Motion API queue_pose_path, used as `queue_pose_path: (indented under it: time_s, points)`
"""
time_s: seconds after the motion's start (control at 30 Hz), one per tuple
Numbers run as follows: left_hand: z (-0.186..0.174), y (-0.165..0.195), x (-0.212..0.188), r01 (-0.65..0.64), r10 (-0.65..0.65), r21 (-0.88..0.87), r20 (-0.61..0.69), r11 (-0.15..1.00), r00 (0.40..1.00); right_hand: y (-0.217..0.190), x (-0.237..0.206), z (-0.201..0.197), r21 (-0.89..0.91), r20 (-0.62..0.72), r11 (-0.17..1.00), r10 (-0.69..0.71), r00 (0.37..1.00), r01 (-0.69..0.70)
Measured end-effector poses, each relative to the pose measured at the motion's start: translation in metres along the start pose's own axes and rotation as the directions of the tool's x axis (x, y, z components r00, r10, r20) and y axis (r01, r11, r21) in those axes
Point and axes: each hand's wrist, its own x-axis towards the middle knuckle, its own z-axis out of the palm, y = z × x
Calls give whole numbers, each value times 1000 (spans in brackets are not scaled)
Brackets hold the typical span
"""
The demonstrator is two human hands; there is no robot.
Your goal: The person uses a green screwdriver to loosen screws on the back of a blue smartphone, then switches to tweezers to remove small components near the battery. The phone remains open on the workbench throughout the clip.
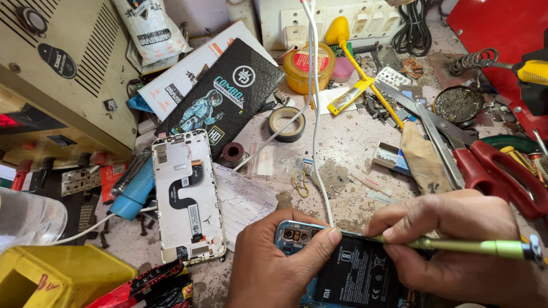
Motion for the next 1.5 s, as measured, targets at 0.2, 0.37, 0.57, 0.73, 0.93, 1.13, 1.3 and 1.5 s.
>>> queue_pose_path:
  time_s: [0.2, 0.37, 0.57, 0.73, 0.93, 1.13, 1.3, 1.5]
  points:
    - [2, -1, 1, -3, 3, -56, 4, 998, 1000, -4, 6, 1, 77, -9, 997, -21, 1000, 22]
    - [0, -1, 1, -10, 10, -47, 2, 999, 1000, -4, 6, 2, 20, -7, 1000, -20, 1000, 20]
    - [1, 0, 0, 11, -11, -49, -7, 999, 1000, -5, 5, 4, 30, -11, 1000, -9, 1000, 9]
    - [0, 1, 0, 14, -14, -23, -14, 1000, 1000, -10, 6, 6, -31, -29, 999, -13, 1000, 12]
    - [1, 0, 0, -1, 1, -38, -4, 999, 1000, -17, 7, 8, -43, -64, 998, -36, 997, 33]
    - [2, -2, 1, -17, 16, -22, -10, 1000, 1000, -18, 8, 7, -45, -65, 998, -53, 997, 50]
    - [1, -4, 2, -28, 28, -57, 10, 998, 1000, -18, 9, 7, -12, -67, 996, -88, 994, 87]
    - [1, -5, 2, 8, -5, -99, 28, 995, 1000, -17, 11, 3, -29, -17, 991, -131, 991, 131]
